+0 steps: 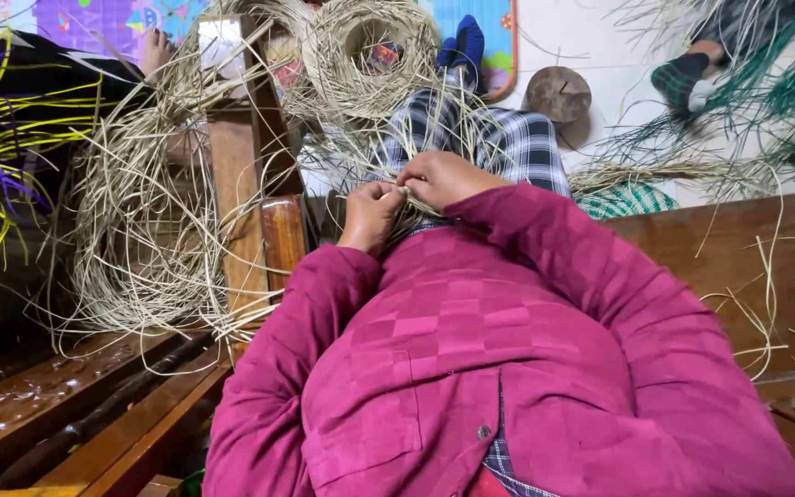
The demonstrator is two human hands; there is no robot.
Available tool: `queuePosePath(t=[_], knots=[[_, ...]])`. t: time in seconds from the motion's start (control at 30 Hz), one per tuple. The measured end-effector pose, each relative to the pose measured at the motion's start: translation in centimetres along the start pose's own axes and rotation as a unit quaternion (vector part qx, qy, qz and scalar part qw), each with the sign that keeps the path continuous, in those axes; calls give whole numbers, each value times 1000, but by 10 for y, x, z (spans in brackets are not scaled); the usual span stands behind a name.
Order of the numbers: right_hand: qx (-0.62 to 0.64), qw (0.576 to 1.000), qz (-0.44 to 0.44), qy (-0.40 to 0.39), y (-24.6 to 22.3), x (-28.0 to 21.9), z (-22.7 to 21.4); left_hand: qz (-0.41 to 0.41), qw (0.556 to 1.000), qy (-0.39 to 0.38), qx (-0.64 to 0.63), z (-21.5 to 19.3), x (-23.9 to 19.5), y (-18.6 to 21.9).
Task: Weaving details into a straw hat by interlacing dried grass fibers.
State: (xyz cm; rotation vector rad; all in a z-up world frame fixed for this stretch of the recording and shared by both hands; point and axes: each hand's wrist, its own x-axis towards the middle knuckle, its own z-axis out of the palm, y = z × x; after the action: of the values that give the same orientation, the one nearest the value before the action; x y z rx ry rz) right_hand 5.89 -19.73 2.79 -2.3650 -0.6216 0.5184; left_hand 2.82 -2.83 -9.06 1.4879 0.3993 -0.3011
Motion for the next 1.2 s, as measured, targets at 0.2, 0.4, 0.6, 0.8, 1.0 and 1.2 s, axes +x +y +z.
queuePosePath(t=[0.2,0.4,0.6,0.8,1.0,1.2], knots=[[-3,1000,19,-24,-11,18,2,40,999,4,26,4,-22,27],[-7,999,32,12,19,50,33,18,1000,-14,5,2,-18,22],[123,989,20,75,39,39,14,6,999,-18,-31,-1,-4,3],[159,980,-51,109,34,-15,15,0,998,-4,-64,-4,-7,13],[-154,947,-239,152,29,-31,26,-1,998,-5,-67,-1,1,-1],[-330,904,-228,146,16,-35,26,-5,997,-15,-72,-3,-6,11]])
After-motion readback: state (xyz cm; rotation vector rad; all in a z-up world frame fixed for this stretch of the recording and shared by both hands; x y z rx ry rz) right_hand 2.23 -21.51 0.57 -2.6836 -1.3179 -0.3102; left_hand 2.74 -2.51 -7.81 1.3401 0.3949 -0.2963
